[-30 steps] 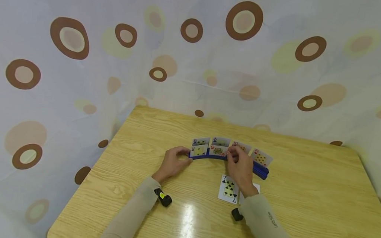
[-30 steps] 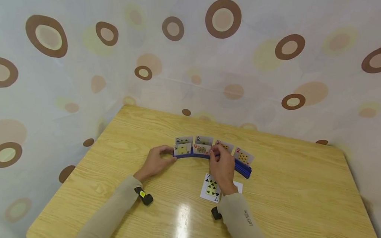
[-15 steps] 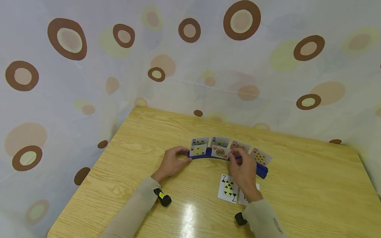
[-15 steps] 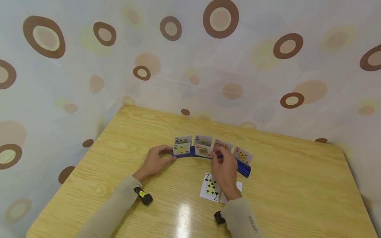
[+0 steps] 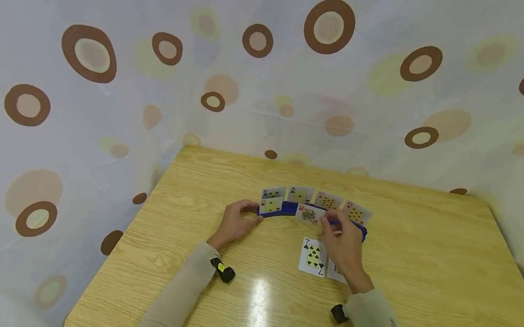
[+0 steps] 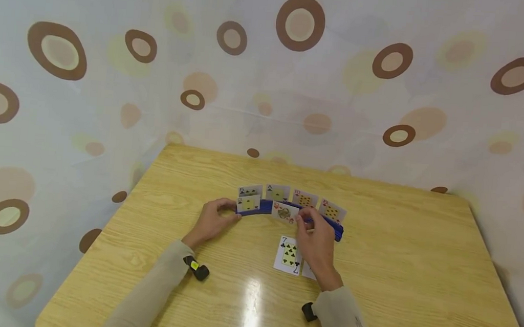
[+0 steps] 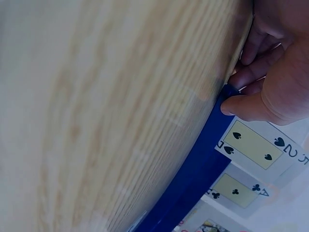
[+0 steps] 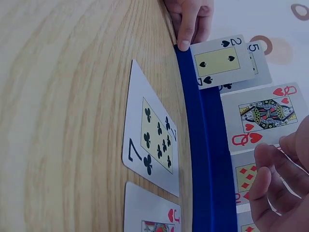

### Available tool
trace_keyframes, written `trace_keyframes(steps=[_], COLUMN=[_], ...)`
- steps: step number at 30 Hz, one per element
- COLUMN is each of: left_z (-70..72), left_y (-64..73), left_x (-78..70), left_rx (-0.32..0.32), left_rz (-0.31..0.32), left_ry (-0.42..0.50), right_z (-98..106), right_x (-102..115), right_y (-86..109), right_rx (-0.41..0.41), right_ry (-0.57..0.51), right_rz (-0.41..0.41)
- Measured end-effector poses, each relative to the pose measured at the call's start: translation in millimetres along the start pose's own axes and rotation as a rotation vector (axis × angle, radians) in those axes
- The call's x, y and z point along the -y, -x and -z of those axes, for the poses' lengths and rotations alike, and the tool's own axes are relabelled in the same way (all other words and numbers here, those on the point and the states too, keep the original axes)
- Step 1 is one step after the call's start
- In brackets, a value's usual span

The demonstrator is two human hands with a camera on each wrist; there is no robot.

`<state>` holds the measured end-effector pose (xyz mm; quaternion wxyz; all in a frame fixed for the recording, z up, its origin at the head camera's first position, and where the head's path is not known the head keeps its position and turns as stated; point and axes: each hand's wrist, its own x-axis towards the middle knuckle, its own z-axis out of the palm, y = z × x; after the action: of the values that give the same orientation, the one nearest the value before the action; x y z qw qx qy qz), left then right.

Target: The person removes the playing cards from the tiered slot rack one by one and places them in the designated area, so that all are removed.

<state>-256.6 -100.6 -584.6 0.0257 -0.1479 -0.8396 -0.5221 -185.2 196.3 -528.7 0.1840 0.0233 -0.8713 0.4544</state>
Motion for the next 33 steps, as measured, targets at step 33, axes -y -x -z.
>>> trace_keyframes(steps=[33], left_z=[-0.2], left_y=[1.2], left_x=[-2.8], left_rx=[0.008], left_rz=[0.034], left_ry=[0.003], right_z=[63.1], right_x=[-22.3], right_y=[35.2], right_rx=[-0.067], right_ry=[0.099], right_rz=[-0.188])
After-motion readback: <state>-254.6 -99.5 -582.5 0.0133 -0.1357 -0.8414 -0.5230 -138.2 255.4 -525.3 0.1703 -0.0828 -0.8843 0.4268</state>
